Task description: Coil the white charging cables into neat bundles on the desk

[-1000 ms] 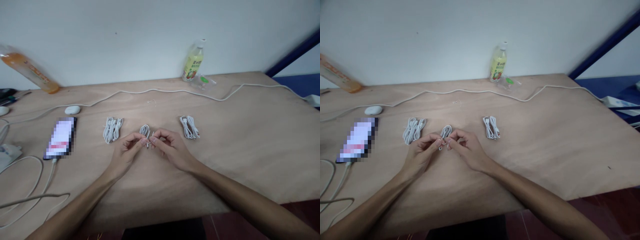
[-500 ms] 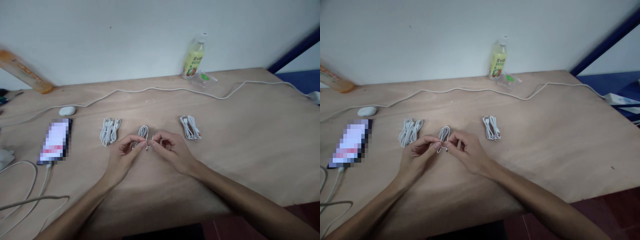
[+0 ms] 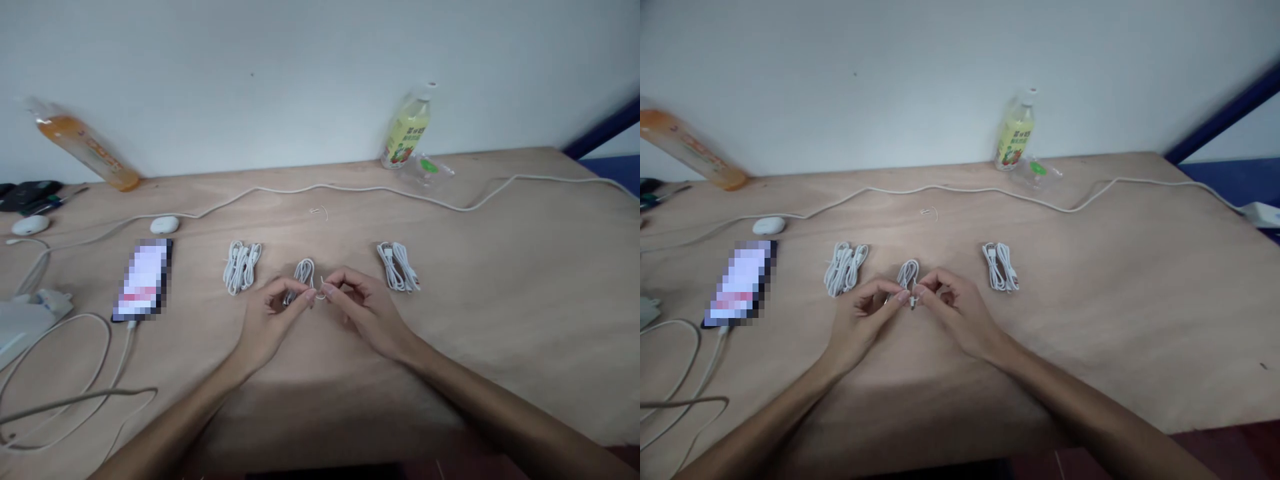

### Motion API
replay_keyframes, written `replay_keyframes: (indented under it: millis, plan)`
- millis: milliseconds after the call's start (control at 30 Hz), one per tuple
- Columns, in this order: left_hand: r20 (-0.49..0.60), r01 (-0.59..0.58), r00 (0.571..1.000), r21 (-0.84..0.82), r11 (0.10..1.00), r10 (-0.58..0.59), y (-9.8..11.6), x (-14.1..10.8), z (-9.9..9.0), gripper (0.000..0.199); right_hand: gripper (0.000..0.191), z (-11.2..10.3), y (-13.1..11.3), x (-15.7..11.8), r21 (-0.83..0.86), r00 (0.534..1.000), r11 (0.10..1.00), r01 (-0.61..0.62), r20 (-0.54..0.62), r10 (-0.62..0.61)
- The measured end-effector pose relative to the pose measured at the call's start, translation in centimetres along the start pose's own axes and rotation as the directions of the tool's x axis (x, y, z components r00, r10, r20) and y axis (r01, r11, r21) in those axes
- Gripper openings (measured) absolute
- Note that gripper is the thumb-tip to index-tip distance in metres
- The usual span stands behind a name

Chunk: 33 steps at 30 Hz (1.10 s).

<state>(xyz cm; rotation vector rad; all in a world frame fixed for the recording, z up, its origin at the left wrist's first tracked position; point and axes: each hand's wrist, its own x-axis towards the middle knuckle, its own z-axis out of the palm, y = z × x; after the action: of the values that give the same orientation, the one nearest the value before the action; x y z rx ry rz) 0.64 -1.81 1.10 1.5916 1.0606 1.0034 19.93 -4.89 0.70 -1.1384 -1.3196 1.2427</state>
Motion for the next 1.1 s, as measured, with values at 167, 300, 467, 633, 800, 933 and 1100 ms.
replay_keyframes:
  millis: [167, 300, 467, 633, 800, 933, 1100]
  plan:
    - [-0.050, -0.058, 0.997, 0.106, 0.993, 0.064, -0.3, 0.2, -0.1, 0.013, 0.025, -0.2, 0.7, 0.4, -0.012, 0.999, 1.000, -0.020, -0.049, 0.020]
    - [-0.134, -0.045, 0.988, 0.178, 0.983, 0.070, -1.0, 0.3, -0.2, 0.014, 0.021, -0.8, 1.0, 0.9, -0.149, 0.986, 0.989, 0.005, -0.166, -0.030]
    - [-0.145, -0.040, 0.986, 0.242, 0.969, 0.077, -1.4, 0.3, -0.2, 0.013, 0.014, -1.6, 1.4, 1.3, -0.362, 0.963, 0.932, 0.027, -0.242, -0.121]
    - [-0.131, -0.051, 0.988, 0.262, 0.964, 0.088, -1.5, 0.3, -0.2, 0.014, 0.014, -1.9, 1.9, 1.4, -0.566, 0.938, 0.820, 0.089, -0.230, -0.260]
    - [-0.133, -0.045, 0.988, 0.240, 0.970, 0.079, -1.4, 0.3, -0.1, 0.012, 0.015, -1.9, 2.1, 1.3, -0.634, 0.938, 0.767, 0.098, -0.199, -0.284]
    - [-0.128, -0.048, 0.989, 0.242, 0.969, 0.080, -1.2, 0.3, -0.1, 0.013, 0.015, -1.9, 2.3, 1.3, -0.703, 0.938, 0.706, 0.083, -0.185, -0.294]
    - [-0.128, -0.028, 0.990, 0.235, 0.971, 0.060, -1.1, 0.3, -0.2, 0.017, 0.015, -1.6, 2.6, 1.4, -0.824, 0.936, 0.564, 0.052, -0.156, -0.315]
